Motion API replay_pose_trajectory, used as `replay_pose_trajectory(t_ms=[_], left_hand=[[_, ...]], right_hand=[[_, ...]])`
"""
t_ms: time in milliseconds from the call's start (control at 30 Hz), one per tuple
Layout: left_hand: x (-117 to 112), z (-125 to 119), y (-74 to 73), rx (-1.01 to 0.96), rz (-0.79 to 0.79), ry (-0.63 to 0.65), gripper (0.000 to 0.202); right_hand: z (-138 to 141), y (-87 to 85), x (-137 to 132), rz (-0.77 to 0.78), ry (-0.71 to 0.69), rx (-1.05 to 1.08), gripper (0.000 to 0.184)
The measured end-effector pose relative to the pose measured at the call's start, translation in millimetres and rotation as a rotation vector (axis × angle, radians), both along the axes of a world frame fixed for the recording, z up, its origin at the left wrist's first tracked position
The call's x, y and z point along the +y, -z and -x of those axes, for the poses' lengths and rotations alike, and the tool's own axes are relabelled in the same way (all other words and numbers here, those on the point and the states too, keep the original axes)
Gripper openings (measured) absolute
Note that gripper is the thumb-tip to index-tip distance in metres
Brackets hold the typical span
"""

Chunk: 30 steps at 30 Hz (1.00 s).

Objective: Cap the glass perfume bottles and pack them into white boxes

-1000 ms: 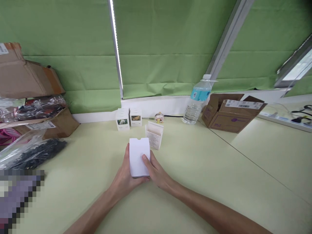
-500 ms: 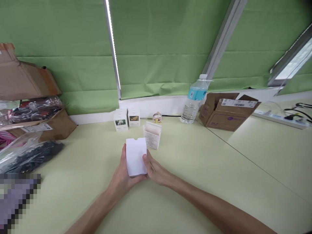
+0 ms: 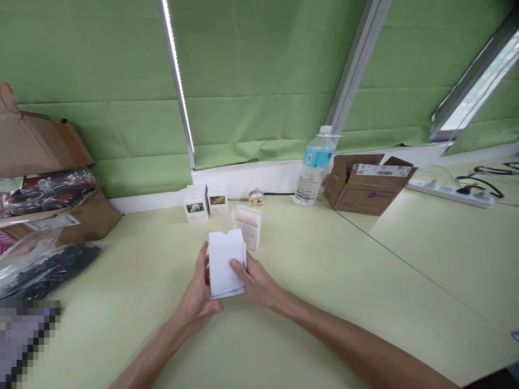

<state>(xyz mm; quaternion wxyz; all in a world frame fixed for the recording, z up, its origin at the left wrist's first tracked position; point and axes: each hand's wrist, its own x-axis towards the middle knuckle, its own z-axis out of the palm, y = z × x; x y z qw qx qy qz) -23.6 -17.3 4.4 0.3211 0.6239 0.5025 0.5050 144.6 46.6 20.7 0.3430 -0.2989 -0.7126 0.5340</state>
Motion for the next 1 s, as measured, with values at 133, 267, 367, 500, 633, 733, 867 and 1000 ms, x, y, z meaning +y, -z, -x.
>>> replay_pose_trajectory(t_ms=[133,267,367,500,633,733,867,1000], left_hand=[[23,17,-7.8,-0.036,-0.083,-0.074,0.071],[60,22,-27.0,0.088,-0.035,-0.219,0.046],[87,15,-43.7,0.160,-0.120,-0.090,0.052],[116,0,-58.7,0.279,-0.198,0.065,0.052],[130,-15,-61.8,0.268,-0.208,0.119,0.055],[131,-23,-59.9,0.247,-0.239,0.130,0.049],[128,-26,-60.0,0.307,-0.233,0.072,0.035],[132,-24,-62.4,0.324,-0.213,0.036,0.033]], right_hand=[[-6,-5.1,6,0.039,0.076,0.066,0.051],[-13,-10.6,10,0.139,0.144,0.114,0.053],[-18,-16.7,14,0.218,0.194,0.127,0.056],[-25,-29.8,21,0.211,0.281,0.205,0.056],[-31,-41.6,27,0.192,0.374,0.253,0.057],[-34,-46.4,30,0.183,0.406,0.271,0.057],[-36,-49.4,31,0.191,0.404,0.303,0.056],[-39,-50.8,35,0.203,0.400,0.334,0.051]])
